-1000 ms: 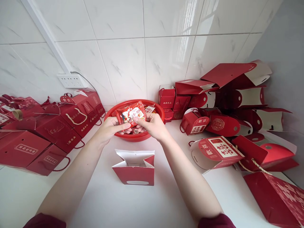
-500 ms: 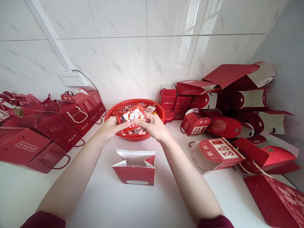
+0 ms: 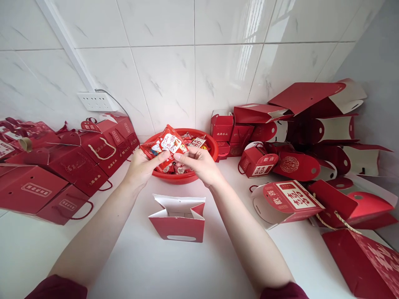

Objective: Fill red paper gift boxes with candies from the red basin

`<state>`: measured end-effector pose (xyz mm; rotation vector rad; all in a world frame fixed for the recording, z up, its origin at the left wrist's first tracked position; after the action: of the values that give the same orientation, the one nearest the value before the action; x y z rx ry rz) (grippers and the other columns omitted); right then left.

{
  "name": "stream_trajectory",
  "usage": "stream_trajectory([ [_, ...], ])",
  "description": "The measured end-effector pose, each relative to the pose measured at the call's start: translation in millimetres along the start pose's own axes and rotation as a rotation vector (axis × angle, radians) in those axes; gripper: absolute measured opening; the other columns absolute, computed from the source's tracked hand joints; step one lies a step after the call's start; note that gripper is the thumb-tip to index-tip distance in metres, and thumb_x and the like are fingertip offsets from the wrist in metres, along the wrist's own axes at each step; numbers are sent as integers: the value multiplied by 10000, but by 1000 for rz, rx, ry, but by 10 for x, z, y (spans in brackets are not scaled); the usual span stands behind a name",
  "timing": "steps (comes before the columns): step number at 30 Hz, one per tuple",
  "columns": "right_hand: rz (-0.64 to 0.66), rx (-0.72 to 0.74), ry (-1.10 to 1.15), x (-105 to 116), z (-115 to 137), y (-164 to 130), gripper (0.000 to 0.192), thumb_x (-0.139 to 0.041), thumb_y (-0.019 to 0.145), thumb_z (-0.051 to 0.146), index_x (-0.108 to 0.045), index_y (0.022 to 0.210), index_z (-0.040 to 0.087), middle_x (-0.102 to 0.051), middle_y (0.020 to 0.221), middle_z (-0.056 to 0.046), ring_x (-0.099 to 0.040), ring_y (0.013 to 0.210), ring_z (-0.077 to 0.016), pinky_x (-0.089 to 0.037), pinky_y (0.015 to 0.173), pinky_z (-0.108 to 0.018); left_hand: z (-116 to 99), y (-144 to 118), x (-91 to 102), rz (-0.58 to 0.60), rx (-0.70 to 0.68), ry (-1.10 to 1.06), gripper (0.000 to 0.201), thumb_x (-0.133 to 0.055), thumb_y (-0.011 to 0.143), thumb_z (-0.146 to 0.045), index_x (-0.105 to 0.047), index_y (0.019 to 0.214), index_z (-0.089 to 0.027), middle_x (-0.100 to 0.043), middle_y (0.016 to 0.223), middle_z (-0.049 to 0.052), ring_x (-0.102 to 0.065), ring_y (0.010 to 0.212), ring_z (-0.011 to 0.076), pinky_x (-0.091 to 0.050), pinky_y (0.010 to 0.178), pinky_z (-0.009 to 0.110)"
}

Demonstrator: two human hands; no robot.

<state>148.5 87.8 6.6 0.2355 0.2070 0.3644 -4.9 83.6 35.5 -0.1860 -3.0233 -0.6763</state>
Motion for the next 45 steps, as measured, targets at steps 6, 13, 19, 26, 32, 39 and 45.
stream_trajectory([
  [6, -127, 76, -35, 150, 79, 7, 231, -704, 805, 392, -657, 943, 212, -686, 958, -34, -641, 865, -174, -538, 738, -289, 185, 23, 11, 213, 287, 119, 444, -740, 754, -513, -723, 1053, -185, -744, 1011, 105, -692, 952, 257, -576, 751, 325],
  [13, -1, 248, -686, 185, 338, -108, 140, -603, 888, 304, -688, 960, 219, -716, 938, -28, -647, 800, -187, -504, 730, -326, 113, 27, 29, 262, 144, 286, 609, -797, 708, -403, -605, 1270, -270, -649, 1234, 94, -578, 1182, 264, -507, 935, 389],
  [19, 70, 293, -638, 45, 348, -145, 152, -647, 876, 319, -719, 965, 220, -724, 940, -30, -672, 826, -194, -526, 754, -325, 227, -53, -128, 453, 187, 323, 379, -810, 670, -406, -732, 968, -185, -737, 936, 82, -689, 884, 272, -542, 746, 357],
  [26, 80, 160, -504, 81, 212, -78, 258, -702, 818, 434, -713, 907, 192, -705, 876, -37, -641, 793, -192, -514, 712, -313, 256, -37, -123, 415, 172, 340, 339, -814, 664, -443, -745, 884, -195, -746, 862, 50, -698, 861, 267, -538, 753, 355],
  [32, 61, 119, -506, 149, 161, -43, 312, -709, 797, 490, -699, 836, 180, -675, 790, -26, -613, 724, -185, -485, 656, -301, 283, -23, -133, 371, 204, 282, 433, -826, 658, -441, -732, 1007, -204, -749, 1008, 65, -689, 979, 291, -538, 851, 392],
  [39, -23, 132, -429, 206, 232, -54, 345, -679, 822, 514, -680, 814, 169, -676, 812, -34, -606, 753, -179, -477, 696, -297, 358, -41, -121, 449, 329, 308, 402, -803, 695, -454, -740, 985, -182, -761, 926, 55, -695, 940, 269, -522, 889, 389],
  [45, -52, 122, -428, 211, 229, -53, 379, -692, 791, 557, -688, 803, 177, -674, 794, -32, -605, 739, -188, -474, 671, -300, 331, -31, -147, 413, 255, 246, 394, -790, 723, -434, -734, 1033, -197, -751, 1024, 50, -674, 1024, 268, -521, 896, 368],
])
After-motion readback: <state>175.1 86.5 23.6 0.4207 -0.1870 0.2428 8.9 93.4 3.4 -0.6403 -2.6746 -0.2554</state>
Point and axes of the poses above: each hand's wrist, its own y-axis towards the middle knuckle, its own x-axis out of the back of the hand, z = x × y, the point moved 6 cm from there along y, towards the middle knuckle
